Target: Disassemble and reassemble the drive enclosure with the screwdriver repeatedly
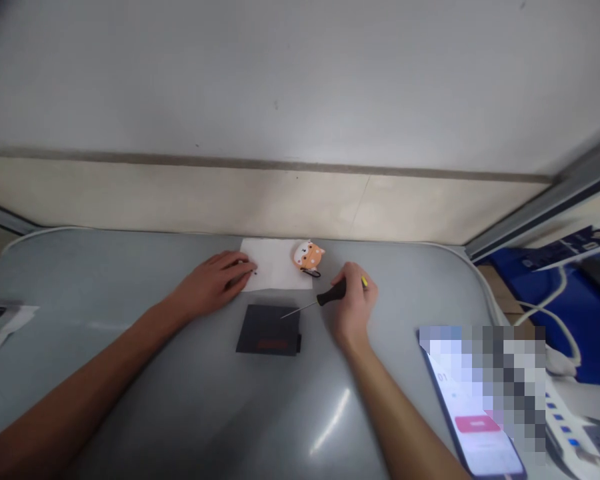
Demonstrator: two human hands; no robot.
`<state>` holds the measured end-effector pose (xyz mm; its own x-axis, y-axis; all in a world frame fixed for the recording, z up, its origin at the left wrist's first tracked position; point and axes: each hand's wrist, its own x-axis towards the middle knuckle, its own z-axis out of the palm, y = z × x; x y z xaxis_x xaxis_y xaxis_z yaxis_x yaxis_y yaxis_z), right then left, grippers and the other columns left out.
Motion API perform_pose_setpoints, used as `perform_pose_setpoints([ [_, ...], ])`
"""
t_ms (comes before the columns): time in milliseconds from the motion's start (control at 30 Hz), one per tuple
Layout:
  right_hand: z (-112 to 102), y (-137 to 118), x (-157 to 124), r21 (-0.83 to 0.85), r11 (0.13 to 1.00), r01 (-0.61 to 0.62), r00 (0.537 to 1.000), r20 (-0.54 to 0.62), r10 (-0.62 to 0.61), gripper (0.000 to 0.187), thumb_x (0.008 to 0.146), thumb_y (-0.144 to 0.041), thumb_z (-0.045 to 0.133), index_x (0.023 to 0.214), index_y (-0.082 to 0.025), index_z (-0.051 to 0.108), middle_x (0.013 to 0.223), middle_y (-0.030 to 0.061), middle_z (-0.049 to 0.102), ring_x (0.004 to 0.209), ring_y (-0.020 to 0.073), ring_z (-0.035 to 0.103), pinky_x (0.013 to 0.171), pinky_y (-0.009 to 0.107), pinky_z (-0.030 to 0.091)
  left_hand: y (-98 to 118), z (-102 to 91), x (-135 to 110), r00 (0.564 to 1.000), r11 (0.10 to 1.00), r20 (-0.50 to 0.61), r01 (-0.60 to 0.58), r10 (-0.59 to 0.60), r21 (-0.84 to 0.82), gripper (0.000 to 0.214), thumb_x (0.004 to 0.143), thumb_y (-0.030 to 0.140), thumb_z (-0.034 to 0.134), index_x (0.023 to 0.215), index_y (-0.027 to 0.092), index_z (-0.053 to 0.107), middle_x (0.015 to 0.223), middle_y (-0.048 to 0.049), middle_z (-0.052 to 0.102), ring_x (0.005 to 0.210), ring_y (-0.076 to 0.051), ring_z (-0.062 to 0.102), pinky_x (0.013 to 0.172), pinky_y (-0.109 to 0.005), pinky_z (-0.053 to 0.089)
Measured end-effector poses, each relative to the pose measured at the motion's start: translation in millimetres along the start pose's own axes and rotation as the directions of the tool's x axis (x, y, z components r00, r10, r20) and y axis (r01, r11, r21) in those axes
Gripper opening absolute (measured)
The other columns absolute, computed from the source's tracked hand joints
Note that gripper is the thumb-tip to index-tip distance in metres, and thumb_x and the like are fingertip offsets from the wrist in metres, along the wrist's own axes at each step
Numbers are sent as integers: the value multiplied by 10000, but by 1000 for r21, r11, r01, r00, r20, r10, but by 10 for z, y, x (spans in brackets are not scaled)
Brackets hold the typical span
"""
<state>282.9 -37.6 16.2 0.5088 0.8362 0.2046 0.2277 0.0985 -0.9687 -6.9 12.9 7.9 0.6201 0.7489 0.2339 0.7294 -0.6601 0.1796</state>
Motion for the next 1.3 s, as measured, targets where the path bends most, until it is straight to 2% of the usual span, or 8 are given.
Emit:
perform_pose_setpoints([
  [200,-9,43,5,55,998,10,1000,-8,-9,329,907,-332,495,597,-221,499,610,-6,450,638,150,402,605,304,309,83,32,-112,971,971,-18,237,-237,-44,432,1064,414,515,1413,221,681,1443,-114,682,1313,-340,605,1164,-569,483],
  [367,-13,34,-13,24,997,69,997,20,-69,276,851,-318,528,594,-216,519,602,-14,450,640,145,405,594,303,286,161,-14,-125,941,937,-36,330,-336,-111,453,1032,362,531,1431,184,649,1485,-125,654,1359,-350,551,1217,-588,432],
  [500,19,-13,-36,153,985,-75,997,0,76,338,881,-357,522,574,-217,519,586,-21,435,612,141,421,584,303,323,632,-98,-259,896,885,-130,381,-425,-268,400,1083,379,470,1407,208,630,1393,-130,658,1333,-310,569,1201,-544,455],
  [667,76,-25,-36,278,950,-146,985,-48,165,397,917,-488,567,639,-207,596,644,-17,507,660,149,483,622,302,386,1239,62,-508,883,807,67,453,-464,-378,653,1009,507,641,1586,243,485,1345,-154,598,1247,-327,637,1115,-560,528],
  [867,82,21,-21,285,940,-186,981,-6,196,367,932,-469,562,674,-209,586,678,-25,512,675,146,487,652,309,377,942,65,-554,905,761,142,416,-401,-498,813,949,313,700,1684,276,354,1439,-163,644,1336,-334,617,1167,-591,488],
  [1033,105,71,-25,242,958,-150,988,10,153,378,940,-456,549,655,-210,581,665,-26,515,663,140,484,633,310,358,629,10,-625,928,680,146,353,-343,-643,575,1029,253,508,1603,290,481,1442,-111,706,1327,-286,658,1115,-524,544],
  [1133,137,102,-46,240,963,-126,991,83,109,393,951,-467,548,653,-213,574,648,-32,507,649,139,481,631,312,357,634,56,-679,916,616,144,362,-374,-700,518,1054,302,490,1571,276,506,1457,-115,688,1332,-277,656,1125,-510,539],
  [1300,177,134,-69,224,963,-152,975,195,109,395,952,-457,547,639,-216,564,622,-39,501,641,136,469,645,314,350,793,69,-694,881,716,56,417,-469,-560,417,1070,321,467,1456,258,612,1410,-105,672,1337,-275,614,1198,-533,471],
])
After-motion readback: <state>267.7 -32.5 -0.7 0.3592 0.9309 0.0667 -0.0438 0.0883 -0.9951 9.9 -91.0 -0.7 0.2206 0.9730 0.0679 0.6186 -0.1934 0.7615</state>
